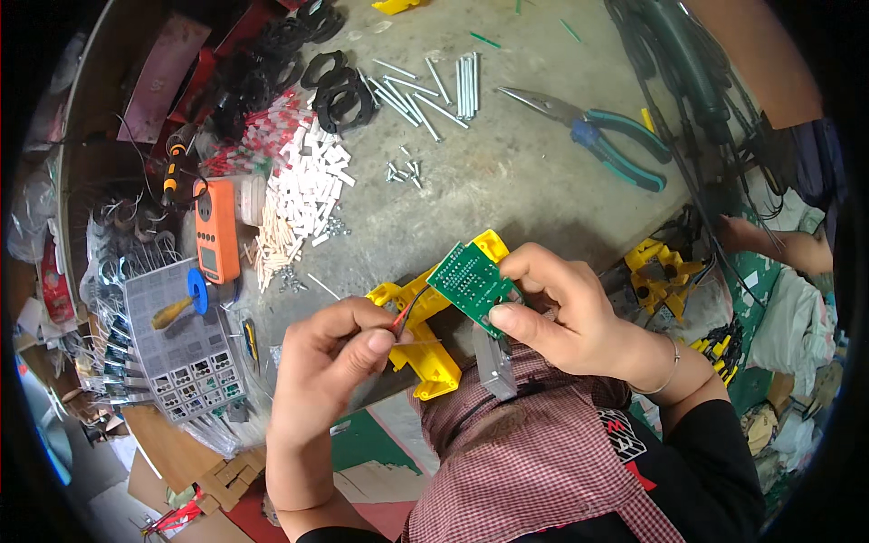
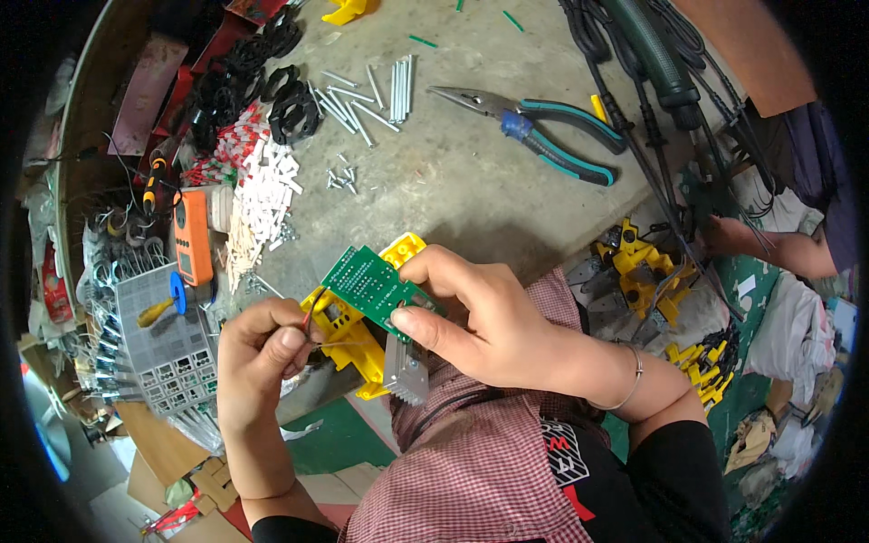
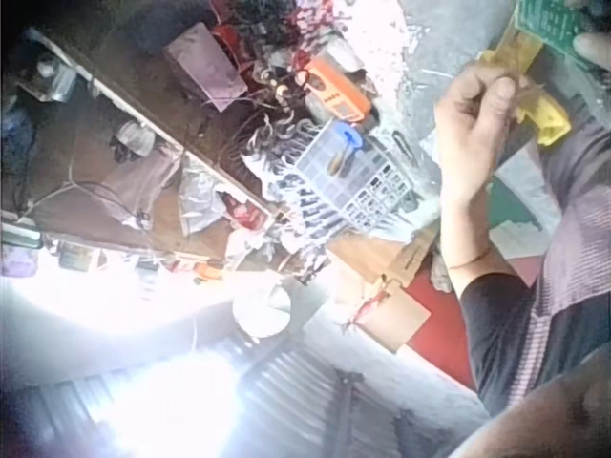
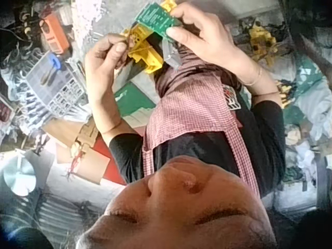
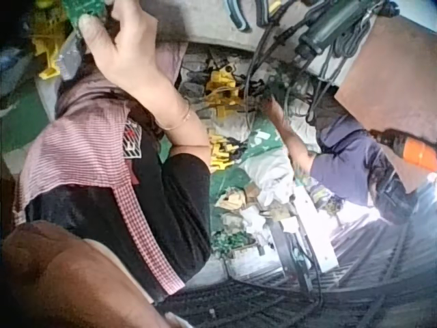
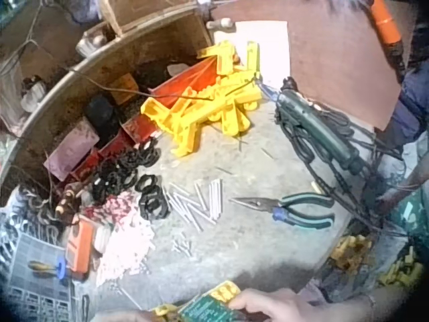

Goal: Assemble a yellow plastic heating tool by installing a circuit board, soldering wires, and securing the casing with screws.

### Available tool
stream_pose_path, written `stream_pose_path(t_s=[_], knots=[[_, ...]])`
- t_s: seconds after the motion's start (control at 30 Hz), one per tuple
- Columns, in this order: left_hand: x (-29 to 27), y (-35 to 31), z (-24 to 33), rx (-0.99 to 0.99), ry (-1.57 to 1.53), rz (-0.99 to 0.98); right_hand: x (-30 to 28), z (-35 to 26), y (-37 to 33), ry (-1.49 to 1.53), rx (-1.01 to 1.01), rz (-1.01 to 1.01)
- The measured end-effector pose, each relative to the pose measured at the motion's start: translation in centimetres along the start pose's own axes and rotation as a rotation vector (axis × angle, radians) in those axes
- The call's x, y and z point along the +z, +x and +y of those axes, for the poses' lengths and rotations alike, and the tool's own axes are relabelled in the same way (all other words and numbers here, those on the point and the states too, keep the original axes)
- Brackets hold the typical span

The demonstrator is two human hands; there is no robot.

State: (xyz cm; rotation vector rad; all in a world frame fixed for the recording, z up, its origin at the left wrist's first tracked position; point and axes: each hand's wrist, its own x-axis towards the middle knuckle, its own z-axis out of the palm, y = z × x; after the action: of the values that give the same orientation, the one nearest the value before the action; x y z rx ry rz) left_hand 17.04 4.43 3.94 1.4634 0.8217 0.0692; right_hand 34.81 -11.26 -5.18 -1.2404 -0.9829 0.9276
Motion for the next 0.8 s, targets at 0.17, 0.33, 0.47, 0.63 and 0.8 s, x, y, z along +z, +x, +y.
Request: stream_pose_path(t_s=[0.17, 0.33, 0.47, 0.63, 0.8], knots=[[1.0, 0.8, 0.3, 0.518, 1.058, 0.124, 0.3, -0.1, 0.1, 0.376, 0.273, -0.046], [-0.3, 2.5, 0.9, 0.650, 1.039, 0.009, 0.3, -0.3, -0.2, 0.131, 0.081, 0.010], [-0.3, 2.5, 1.5, 0.447, 1.052, -0.010, -0.1, -1.5, 0.4, -0.157, 0.000, -0.020], [-0.4, 2.8, 1.6, 0.343, 1.041, -0.069, 0.9, -0.5, 0.0, -0.131, -0.039, -0.006], [-0.8, 2.1, 1.4, 0.322, 1.099, -0.100, 2.4, 0.9, -0.3, -0.136, -0.130, 0.021]])
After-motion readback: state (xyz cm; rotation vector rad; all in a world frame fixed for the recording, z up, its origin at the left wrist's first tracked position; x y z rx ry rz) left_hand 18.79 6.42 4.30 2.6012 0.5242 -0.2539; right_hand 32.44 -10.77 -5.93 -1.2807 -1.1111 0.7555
